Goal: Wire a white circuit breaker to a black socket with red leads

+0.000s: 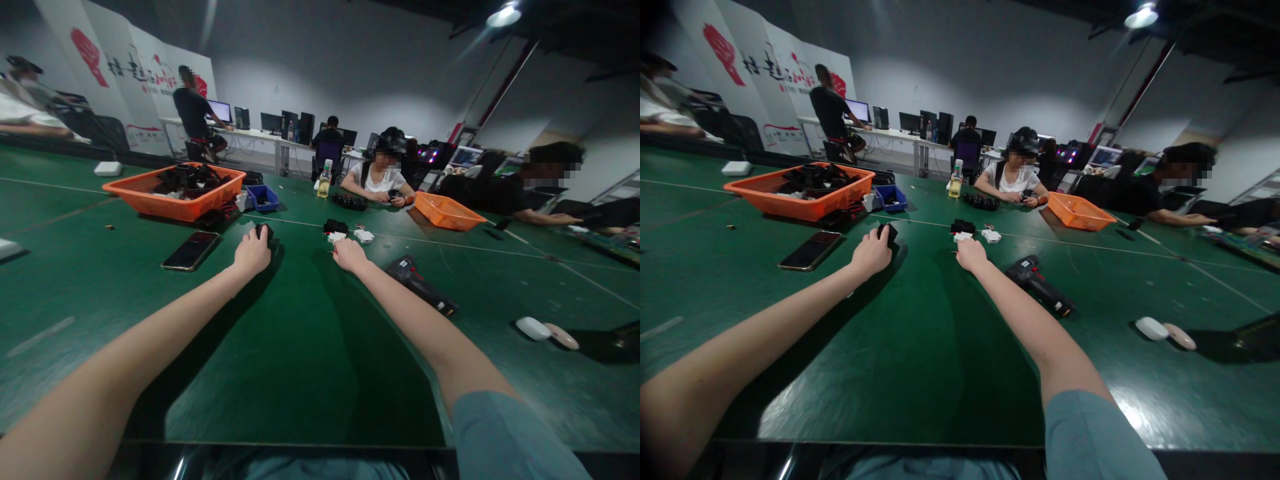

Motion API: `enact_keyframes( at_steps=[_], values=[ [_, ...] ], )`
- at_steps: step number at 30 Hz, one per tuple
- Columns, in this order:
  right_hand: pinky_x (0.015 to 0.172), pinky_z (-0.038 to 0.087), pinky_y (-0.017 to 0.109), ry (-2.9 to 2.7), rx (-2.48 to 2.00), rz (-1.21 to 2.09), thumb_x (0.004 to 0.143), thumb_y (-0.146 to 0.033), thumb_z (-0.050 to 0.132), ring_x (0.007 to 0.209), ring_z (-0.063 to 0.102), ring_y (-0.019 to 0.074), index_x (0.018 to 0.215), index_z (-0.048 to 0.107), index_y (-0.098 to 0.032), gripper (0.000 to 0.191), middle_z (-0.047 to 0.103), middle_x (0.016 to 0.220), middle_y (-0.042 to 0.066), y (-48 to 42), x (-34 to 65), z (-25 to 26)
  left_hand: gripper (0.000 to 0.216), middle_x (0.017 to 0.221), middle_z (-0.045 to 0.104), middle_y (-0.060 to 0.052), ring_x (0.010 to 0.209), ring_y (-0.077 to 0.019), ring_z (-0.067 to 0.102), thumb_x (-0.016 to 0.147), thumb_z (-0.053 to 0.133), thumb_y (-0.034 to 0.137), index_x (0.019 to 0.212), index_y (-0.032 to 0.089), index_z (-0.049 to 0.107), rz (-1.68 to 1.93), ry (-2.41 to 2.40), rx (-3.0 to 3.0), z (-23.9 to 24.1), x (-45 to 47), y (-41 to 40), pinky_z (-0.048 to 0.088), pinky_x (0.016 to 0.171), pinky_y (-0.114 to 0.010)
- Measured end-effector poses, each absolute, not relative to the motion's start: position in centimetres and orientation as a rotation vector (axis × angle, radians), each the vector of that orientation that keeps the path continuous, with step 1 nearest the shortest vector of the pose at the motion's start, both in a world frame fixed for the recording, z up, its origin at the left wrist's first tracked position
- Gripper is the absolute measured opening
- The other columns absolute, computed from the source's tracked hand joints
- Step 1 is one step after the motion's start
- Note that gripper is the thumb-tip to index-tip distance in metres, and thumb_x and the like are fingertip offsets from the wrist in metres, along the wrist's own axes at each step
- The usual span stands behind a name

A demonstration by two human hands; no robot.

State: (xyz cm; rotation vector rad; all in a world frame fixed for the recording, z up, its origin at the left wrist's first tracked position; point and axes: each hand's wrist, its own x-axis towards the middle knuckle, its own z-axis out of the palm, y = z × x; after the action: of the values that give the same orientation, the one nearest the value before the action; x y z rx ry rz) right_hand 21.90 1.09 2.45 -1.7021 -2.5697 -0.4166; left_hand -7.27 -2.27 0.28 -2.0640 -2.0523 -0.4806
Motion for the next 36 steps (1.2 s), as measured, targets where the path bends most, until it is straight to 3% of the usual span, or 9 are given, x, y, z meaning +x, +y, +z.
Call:
enact_keyframes(
  at_steps=[4,14,22,27,30,36],
  values=[
    [0.077,0.044,0.036,-2.670,-1.630,-0.340,0.096,-0.024,0.049,0.089,0.064,0.0259,0.106,0.063,-0.015,0.020,0.069,0.103,0.014,-2.5,22.3,2.8,0.064,0.133,0.049,-0.026,0.116,-0.0390,0.053,0.091,0.036,0.028,0.152,0.012,0.026,-0.458,-2.094,-2.022,0.0,-7.3,-2.1,0.046,0.091,-0.047],
    [0.075,0.040,0.031,-2.886,-1.160,-0.284,0.096,-0.026,0.055,0.087,0.060,0.0203,0.097,0.059,-0.017,0.010,0.066,0.095,0.008,-12.5,22.1,3.6,0.062,0.137,0.044,-0.028,0.113,-0.0397,0.055,0.091,0.037,0.030,0.149,0.010,0.030,-0.470,-2.128,-2.016,0.2,-7.4,-2.5,0.047,0.088,-0.047],
    [0.074,0.040,0.031,-2.885,-1.054,-0.209,0.098,-0.040,0.050,0.085,0.060,0.0193,0.095,0.062,-0.019,0.024,0.065,0.094,0.006,-10.1,22.2,3.8,0.057,0.123,0.053,-0.027,0.115,-0.0377,0.054,0.089,0.037,0.024,0.142,0.005,0.038,-0.453,-2.213,-2.043,0.0,-7.6,-1.9,0.049,0.090,-0.047],
    [0.086,0.042,0.031,-2.656,-1.335,-0.179,0.100,-0.045,0.044,0.098,0.059,0.0206,0.103,0.062,-0.019,0.031,0.064,0.105,0.008,-4.6,22.8,3.3,0.060,0.143,0.038,-0.028,0.125,-0.0395,0.048,0.088,0.037,0.025,0.145,0.006,0.034,-0.506,-2.172,-2.097,0.1,-7.7,-1.8,0.047,0.095,-0.050],
    [0.094,0.041,0.037,-2.529,-1.484,-0.201,0.098,-0.039,0.049,0.111,0.053,0.0263,0.114,0.059,-0.014,0.032,0.059,0.120,0.015,-1.1,23.4,2.5,0.061,0.151,0.031,-0.024,0.131,-0.0389,0.042,0.087,0.039,0.024,0.146,0.009,0.033,-0.538,-2.093,-2.146,-0.1,-7.9,-1.5,0.045,0.100,-0.049],
    [0.102,0.038,0.047,-2.382,-1.642,-0.146,0.097,-0.039,0.047,0.128,0.042,0.0331,0.134,0.048,-0.011,0.046,0.047,0.142,0.020,3.4,24.1,0.1,0.060,0.147,0.036,-0.024,0.135,-0.0398,0.037,0.086,0.038,0.022,0.144,0.007,0.036,-0.519,-1.970,-2.213,-1.2,-8.2,-0.5,0.043,0.104,-0.051]
  ],
)
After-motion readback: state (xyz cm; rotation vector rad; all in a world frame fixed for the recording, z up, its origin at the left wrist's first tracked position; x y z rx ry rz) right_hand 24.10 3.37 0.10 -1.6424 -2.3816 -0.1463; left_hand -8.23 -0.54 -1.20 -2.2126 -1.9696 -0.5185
